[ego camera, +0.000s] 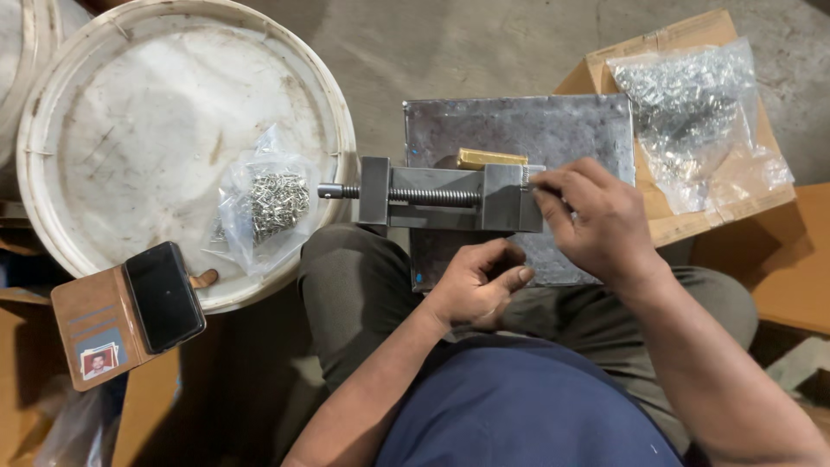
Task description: The person sits and uses their hands to pick up and connect small metal hook-like components, placing them on a small metal workstation with a vice.
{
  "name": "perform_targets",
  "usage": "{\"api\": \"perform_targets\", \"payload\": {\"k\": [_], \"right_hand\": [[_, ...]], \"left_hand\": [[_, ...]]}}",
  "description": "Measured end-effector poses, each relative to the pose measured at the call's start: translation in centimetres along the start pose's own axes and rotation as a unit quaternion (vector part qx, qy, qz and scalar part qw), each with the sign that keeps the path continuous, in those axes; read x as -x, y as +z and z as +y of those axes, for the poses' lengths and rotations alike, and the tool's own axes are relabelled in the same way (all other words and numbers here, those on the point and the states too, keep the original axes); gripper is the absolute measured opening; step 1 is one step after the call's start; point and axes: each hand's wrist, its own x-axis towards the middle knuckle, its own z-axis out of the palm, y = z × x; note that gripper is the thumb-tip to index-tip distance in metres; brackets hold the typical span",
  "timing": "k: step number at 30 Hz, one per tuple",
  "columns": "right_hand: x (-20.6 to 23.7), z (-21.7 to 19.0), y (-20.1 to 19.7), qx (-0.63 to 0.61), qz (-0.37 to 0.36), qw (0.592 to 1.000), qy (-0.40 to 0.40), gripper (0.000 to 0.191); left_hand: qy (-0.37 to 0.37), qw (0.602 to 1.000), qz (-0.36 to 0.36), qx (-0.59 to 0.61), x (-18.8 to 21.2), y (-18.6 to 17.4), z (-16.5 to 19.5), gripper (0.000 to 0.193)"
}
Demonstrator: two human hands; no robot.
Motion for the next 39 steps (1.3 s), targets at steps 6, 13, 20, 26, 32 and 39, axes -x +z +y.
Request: {"api": "perform_targets", "payload": {"k": [6,13,20,26,32,39], "right_hand": [[8.0,6.4,2.9,-0.013,0.03,0.991,0.131,0.01],[11.4,4.6,-1.9,0.042,0.026,0.995,0.088,0.015],[12.0,5.2,-2.5,0.11,0.007,0.993,0.051,0.023],[11.6,5.2,-3.5,0.105,-0.002,0.993,0.058,0.02],[11.4,6.2,-2.9,0.099,-0.003,0.992,0.075,0.009],[12.9,5.8,-1.6,-0.438,-0.05,0.825,0.353,0.012]], "left_hand": [[0.038,0.997,0.013,-0.066,-0.1,-0.3,-4.6,0.016],[0.095,0.987,0.011,-0.13,-0.4,1.5,1.4,0.017],[0.078,0.99,0.023,-0.117,-0.5,3.5,0.5,0.016],[0.072,0.99,0.028,-0.12,-0.3,4.4,0.6,0.017],[0.07,0.987,0.03,-0.142,-0.4,4.9,0.7,0.017],[0.118,0.972,0.025,-0.201,-0.3,5.3,1.5,0.031]]}}
